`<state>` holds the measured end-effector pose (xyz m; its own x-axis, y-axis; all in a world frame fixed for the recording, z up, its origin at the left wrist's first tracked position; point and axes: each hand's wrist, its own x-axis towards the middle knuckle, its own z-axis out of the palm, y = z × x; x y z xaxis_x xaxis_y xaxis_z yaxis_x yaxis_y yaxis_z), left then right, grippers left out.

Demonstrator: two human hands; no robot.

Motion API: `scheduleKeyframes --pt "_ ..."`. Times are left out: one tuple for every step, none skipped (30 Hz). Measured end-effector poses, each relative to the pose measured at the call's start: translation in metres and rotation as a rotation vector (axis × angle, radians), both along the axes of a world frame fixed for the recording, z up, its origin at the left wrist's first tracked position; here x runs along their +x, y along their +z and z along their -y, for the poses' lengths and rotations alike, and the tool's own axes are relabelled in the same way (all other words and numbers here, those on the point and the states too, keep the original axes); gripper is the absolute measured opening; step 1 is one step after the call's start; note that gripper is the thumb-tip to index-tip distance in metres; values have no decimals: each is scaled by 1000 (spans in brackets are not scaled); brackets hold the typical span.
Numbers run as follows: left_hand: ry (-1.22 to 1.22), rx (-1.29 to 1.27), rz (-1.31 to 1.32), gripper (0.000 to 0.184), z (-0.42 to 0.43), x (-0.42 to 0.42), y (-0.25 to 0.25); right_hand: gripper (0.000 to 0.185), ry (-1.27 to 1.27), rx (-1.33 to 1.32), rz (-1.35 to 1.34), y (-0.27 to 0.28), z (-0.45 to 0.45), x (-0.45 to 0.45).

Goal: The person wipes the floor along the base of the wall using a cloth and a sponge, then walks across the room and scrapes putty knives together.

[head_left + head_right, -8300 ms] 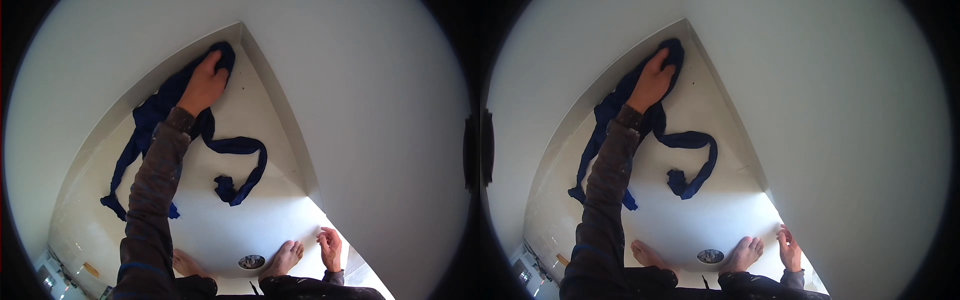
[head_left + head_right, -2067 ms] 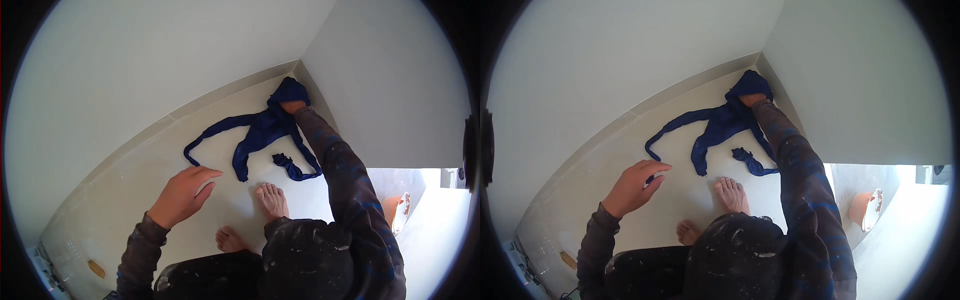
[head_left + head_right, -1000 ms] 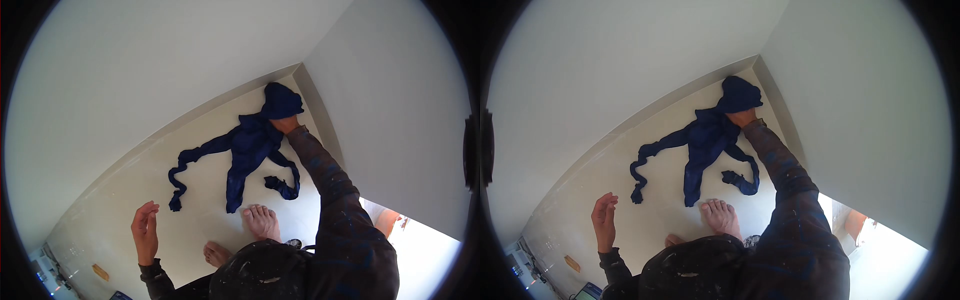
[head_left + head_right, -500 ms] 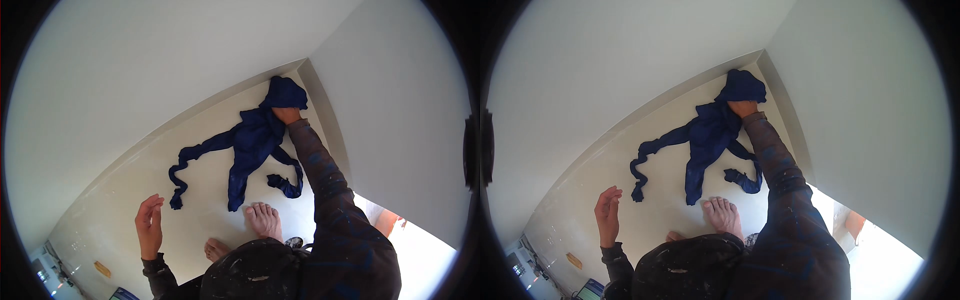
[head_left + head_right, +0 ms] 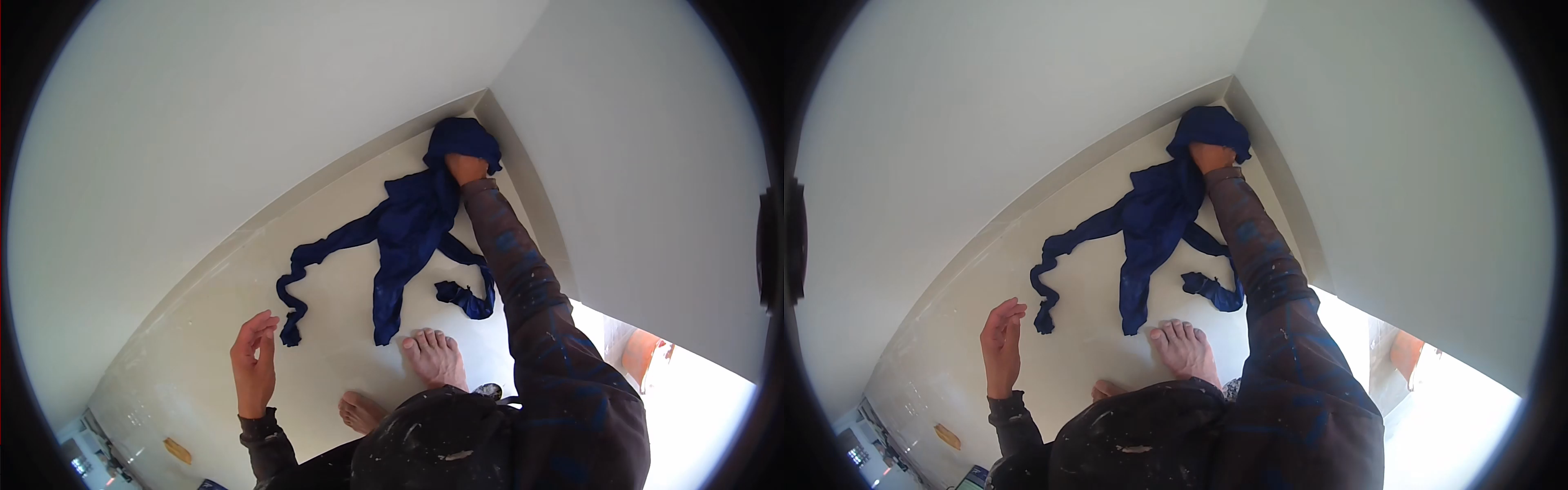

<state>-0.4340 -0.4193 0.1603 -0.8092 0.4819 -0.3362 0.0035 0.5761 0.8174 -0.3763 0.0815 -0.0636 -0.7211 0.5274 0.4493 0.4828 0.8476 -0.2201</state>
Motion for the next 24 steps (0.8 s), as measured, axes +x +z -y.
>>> scheduleKeyframes --pt "29 -25 -5 26 8 3 1 27 -128 -50 -75 -6 -4 -7" --pt "56 -49 -13 26 13 3 1 27 -118 -52 -78 -12 -9 -10" --pt "66 -56 -12 26 18 4 1 26 -131 -24 -78 -13 -9 -12" --pt "86 -55 -5 26 23 6 1 26 -142 4 -76 -16 -8 -14" --pt "104 -52 1 26 25 7 -1 26 -132 2 -73 -18 -9 -17" --pt "108 -54 6 26 24 7 -4 26 -109 -5 -94 -15 -10 -16" --pt "109 -51 18 25 23 6 -7 26 -93 -10 -113 -11 -12 -12" --pt "106 -47 30 25 20 5 -11 26 -100 -8 -105 -8 -12 -12" --pt "96 -48 38 25 16 4 -13 26 -166 -72 -88 -6 -9 -14" --pt "82 -50 75 27 12 2 -16 26 -233 -136 -74 -4 -7 -19" --pt "67 -56 110 30 7 0 -17 26 -242 -139 -71 -2 -5 -23" --pt "57 -62 114 30 5 -2 -19 27 -276 -202 -62 -5 -5 -25" --pt "38 -50 116 29 2 -3 -23 27 -309 -264 -52 -5 -6 -25" --pt "20 -36 119 29 -2 -5 -25 27 -321 -266 -47 -10 -8 -24" --pt "11 -35 121 29 -10 -7 -25 24 -301 -154 -108 -17 -11 -25" --pt "-72 -53 87 28 -18 -9 -25 22 -278 -42 -169 -24 -15 -25" --pt "-156 -73 51 27 -27 -12 -23 22 -285 -43 -170 -30 -16 -21" --pt "-164 -75 50 27 -40 -18 -19 22 -264 29 -97 -23 -9 -14" --pt "-397 -76 -68 28 -58 -27 -14 22 -242 102 -24 -14 -2 -6" --pt "-632 -75 -181 30 -80 -36 -11 23 -210 145 40 -6 9 6" --pt "-771 -83 -281 35 -104 -42 -12 24 -175 189 105 0 22 19" --pt "-908 -88 -383 39 -132 -47 -14 26 -167 216 114 -10 34 39" --pt "-956 -81 -486 40 -162 -48 -20 29 -158 242 122 -19 44 57" --pt "-1006 -71 -591 42 -196 -48 -29 29 -169 241 124 -20 54 72"
